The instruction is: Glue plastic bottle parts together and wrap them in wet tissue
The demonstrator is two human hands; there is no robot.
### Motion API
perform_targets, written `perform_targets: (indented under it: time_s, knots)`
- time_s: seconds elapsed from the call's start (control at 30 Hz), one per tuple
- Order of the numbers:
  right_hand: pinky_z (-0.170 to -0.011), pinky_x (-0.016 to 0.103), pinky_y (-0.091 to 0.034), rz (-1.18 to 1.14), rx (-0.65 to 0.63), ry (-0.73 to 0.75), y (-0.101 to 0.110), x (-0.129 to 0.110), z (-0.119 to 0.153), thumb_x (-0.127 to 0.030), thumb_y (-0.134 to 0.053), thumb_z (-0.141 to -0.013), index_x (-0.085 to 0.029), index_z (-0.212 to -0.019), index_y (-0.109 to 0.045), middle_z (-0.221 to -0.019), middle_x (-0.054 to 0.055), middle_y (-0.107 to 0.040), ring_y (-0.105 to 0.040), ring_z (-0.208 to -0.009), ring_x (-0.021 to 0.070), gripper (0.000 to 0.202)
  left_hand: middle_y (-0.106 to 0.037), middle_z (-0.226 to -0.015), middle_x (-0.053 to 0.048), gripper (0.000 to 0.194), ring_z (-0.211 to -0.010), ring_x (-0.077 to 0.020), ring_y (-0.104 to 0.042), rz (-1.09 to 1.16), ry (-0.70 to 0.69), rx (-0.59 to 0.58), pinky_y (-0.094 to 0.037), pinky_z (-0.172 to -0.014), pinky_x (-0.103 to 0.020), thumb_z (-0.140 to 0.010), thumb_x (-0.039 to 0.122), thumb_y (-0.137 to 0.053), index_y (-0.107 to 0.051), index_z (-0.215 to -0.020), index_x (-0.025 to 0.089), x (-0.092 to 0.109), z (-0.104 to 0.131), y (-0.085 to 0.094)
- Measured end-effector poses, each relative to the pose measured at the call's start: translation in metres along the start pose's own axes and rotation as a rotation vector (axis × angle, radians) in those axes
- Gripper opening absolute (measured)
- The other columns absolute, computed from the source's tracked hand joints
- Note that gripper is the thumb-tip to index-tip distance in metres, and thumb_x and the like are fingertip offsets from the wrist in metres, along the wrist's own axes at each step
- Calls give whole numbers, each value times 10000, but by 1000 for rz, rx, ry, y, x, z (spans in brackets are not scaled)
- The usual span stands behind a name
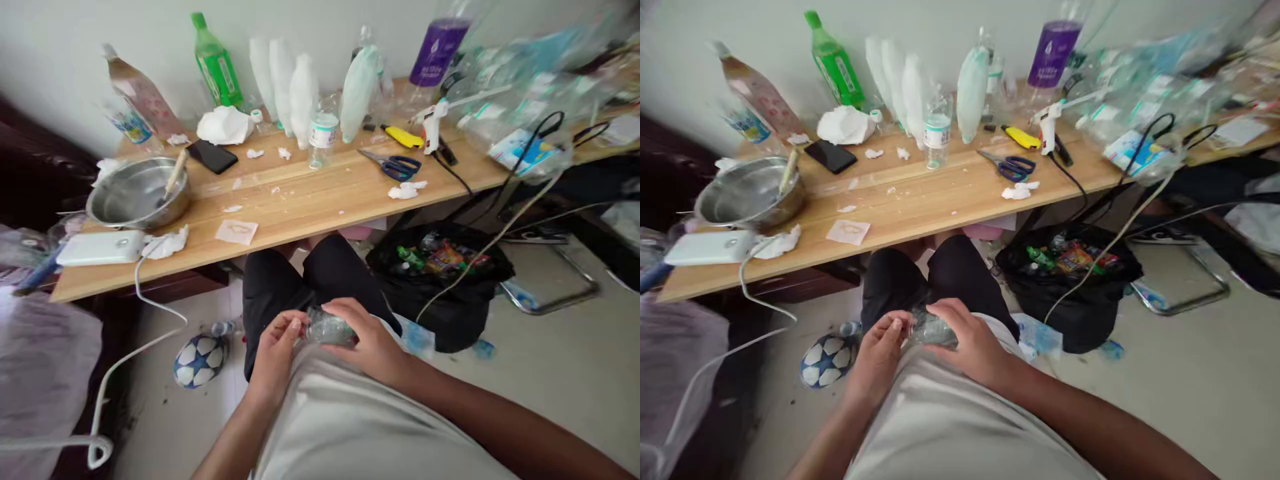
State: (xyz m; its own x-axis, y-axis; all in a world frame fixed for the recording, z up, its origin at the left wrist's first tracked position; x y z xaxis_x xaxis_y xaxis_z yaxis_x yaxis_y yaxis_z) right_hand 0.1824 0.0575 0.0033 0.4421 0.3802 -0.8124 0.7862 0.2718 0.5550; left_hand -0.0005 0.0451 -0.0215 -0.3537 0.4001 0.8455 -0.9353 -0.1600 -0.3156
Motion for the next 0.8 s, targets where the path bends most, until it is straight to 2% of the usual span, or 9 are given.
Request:
perform_targets:
  time_s: [0.07,0.17,0.3,0.47,0.8]
  knots:
    - [-983,368,-557,-9,-37,16,-1,-2,1,-356,-732,-882,-253,-1372,-494,-1311,108,-601,-645,-1184,231,554,-632,-725,8,292,-624,-81,-501,26,125,-58,-401,-609,-192,-783,440,-808,-739,-849,164,-3,1,-7]
    - [-987,387,-564,26,-67,17,-1,-3,2,-333,-727,-886,-256,-1382,-487,-1331,107,-597,-650,-1181,235,556,-621,-665,18,319,-535,-56,-444,58,233,-112,-344,-530,-185,-720,427,-861,-741,-824,150,-5,3,-13]
    - [-962,420,-586,150,-80,8,1,-3,3,-276,-699,-906,-253,-1406,-471,-1365,124,-579,-659,-1176,257,550,-687,-749,-4,375,-617,-71,-539,56,236,-124,-401,-599,-180,-614,355,-937,-763,-878,154,-5,5,-14]
    - [-942,455,-597,283,-138,52,-1,-9,8,-285,-672,-925,-206,-1421,-442,-1394,166,-552,-658,-1177,292,553,-704,-732,5,229,-672,-89,-597,41,226,-87,-458,-684,-189,-656,286,-913,-753,-769,168,-7,11,-14]
    - [-896,432,-615,416,-276,120,0,-19,9,-302,-687,-915,-100,-1451,-424,-1369,233,-544,-659,-1169,326,631,-689,-662,27,310,-605,-74,-578,68,299,-65,-444,-631,-188,-596,286,-942,-680,-701,157,-16,19,-19]
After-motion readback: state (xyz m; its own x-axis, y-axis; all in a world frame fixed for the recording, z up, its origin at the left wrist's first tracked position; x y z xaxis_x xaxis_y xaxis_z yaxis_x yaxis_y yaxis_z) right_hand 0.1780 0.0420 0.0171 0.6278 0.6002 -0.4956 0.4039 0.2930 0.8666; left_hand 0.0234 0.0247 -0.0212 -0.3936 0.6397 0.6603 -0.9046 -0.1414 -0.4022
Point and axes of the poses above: each hand's wrist, its own z-axis away from the middle knuckle, its own y-axis out of the back of the hand, x = y × z, the point moved 5 cm from there along -z, towards the middle knuckle
